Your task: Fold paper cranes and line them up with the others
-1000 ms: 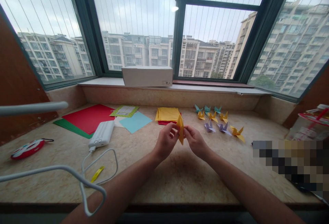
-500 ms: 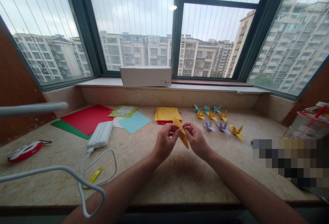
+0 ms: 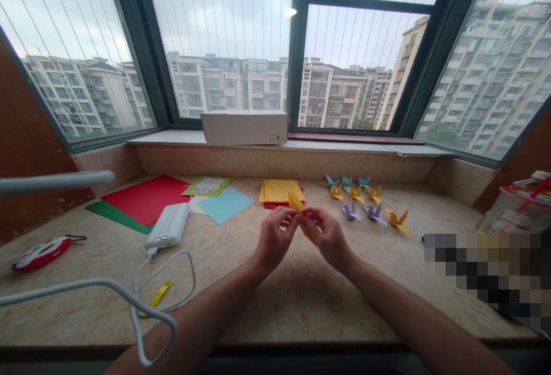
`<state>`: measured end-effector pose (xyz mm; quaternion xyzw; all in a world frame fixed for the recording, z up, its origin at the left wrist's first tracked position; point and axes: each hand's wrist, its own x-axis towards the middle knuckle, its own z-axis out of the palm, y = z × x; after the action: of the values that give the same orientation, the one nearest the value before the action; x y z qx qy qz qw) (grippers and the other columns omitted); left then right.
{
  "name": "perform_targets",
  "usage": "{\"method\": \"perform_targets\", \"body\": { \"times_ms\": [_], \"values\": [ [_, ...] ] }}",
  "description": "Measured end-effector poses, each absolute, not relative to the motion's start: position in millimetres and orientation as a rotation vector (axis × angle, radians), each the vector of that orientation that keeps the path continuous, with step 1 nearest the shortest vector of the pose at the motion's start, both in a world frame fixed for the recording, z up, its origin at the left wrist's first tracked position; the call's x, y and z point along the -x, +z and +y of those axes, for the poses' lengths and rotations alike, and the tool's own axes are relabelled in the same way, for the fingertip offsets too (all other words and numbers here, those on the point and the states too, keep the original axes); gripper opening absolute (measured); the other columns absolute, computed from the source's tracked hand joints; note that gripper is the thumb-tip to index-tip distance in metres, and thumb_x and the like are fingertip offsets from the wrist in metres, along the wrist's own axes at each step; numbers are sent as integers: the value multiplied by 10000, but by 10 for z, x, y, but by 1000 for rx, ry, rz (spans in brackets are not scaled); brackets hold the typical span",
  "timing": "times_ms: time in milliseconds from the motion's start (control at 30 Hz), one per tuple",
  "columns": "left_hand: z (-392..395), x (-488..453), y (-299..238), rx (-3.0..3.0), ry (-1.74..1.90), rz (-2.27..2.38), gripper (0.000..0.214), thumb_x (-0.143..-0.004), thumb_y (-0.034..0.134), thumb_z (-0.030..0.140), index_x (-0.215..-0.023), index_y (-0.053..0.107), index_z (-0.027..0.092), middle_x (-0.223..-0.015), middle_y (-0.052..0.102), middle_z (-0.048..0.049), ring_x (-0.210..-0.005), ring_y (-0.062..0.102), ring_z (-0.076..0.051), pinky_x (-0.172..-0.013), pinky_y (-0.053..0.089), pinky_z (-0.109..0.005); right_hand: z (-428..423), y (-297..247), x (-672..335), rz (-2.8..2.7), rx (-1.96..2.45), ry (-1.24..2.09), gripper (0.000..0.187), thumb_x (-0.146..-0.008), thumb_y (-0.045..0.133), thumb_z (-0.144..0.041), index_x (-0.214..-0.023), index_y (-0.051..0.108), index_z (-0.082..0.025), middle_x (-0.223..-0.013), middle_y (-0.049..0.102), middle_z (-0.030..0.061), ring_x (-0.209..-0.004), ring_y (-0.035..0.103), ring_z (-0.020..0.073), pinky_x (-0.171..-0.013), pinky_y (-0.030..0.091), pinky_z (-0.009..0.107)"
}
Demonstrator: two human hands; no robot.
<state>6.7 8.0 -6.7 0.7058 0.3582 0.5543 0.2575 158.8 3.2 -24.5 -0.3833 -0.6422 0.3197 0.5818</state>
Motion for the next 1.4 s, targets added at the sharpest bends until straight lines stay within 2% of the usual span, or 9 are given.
{"method": "perform_targets", "body": {
  "times_ms": [267,367,467,600,800,1000,1100,1233,1400],
  "values": [
    [86,-102,-110,-1635,1396,852,244,-828,685,365,-916,650,140,-881,680,-74,-779,669,-190,-700,542,-299,19,-211,-1592,-1540,939,565,296,-853,664,-385,-1081,589,-213,-873,718,45,-726,650,183,-664,500,305],
    [113,-104,-108,-1573,1431,801,216,-832,679,340,-916,633,146,-871,673,-62,-792,656,-181,-720,532,-294,5,-190,-1567,-1496,903,655,344,-855,662,-379,-1136,555,-212,-863,724,46,-750,677,196,-681,515,315],
    [139,-99,-90,-1473,1487,760,277,-803,709,302,-1018,594,169,-858,660,-36,-776,643,-162,-711,525,-278,10,-165,-1562,-1410,852,845,398,-849,664,-405,-1168,545,-197,-904,737,73,-816,705,223,-746,544,352],
    [154,-93,-62,-1359,1503,737,407,-756,752,264,-1104,562,172,-832,646,-13,-750,628,-138,-706,518,-254,24,-133,-1572,-1309,778,1053,385,-801,710,-430,-1070,591,-180,-927,751,91,-874,721,245,-836,554,390],
    [138,-100,-38,-1270,1428,670,443,-744,759,272,-1117,535,192,-798,626,13,-705,618,-133,-618,517,-236,-3,-94,-1618,-1361,735,1042,317,-862,649,-398,-1107,553,-222,-862,754,44,-765,724,205,-731,566,349],
    [134,-68,-13,-1359,1357,678,190,-781,699,303,-876,653,146,-726,638,-2,-640,613,-122,-577,503,-222,45,-87,-1762,-1536,768,1003,241,-842,662,-361,-1016,700,-198,-1000,734,69,-933,689,200,-847,547,349],
    [129,-43,0,-1424,1339,713,177,-802,661,287,-892,688,137,-778,673,-32,-692,643,-144,-626,528,-248,68,-90,-1802,-1549,776,1051,263,-818,693,-363,-1025,711,-201,-1009,739,68,-939,685,203,-868,546,377],
    [117,-16,19,-1510,1348,721,189,-826,591,228,-941,712,140,-912,671,-64,-804,651,-161,-689,545,-261,83,-97,-1800,-1528,761,1074,290,-796,716,-407,-994,705,-195,-956,741,61,-867,684,192,-809,557,365],
    [114,-8,7,-1618,1293,664,227,-811,605,184,-1013,704,152,-999,627,-73,-787,621,-139,-661,547,-247,105,-97,-1783,-1506,810,957,339,-800,691,-499,-900,682,-175,-752,695,22,-675,633,155,-636,520,289]
  ]
}}
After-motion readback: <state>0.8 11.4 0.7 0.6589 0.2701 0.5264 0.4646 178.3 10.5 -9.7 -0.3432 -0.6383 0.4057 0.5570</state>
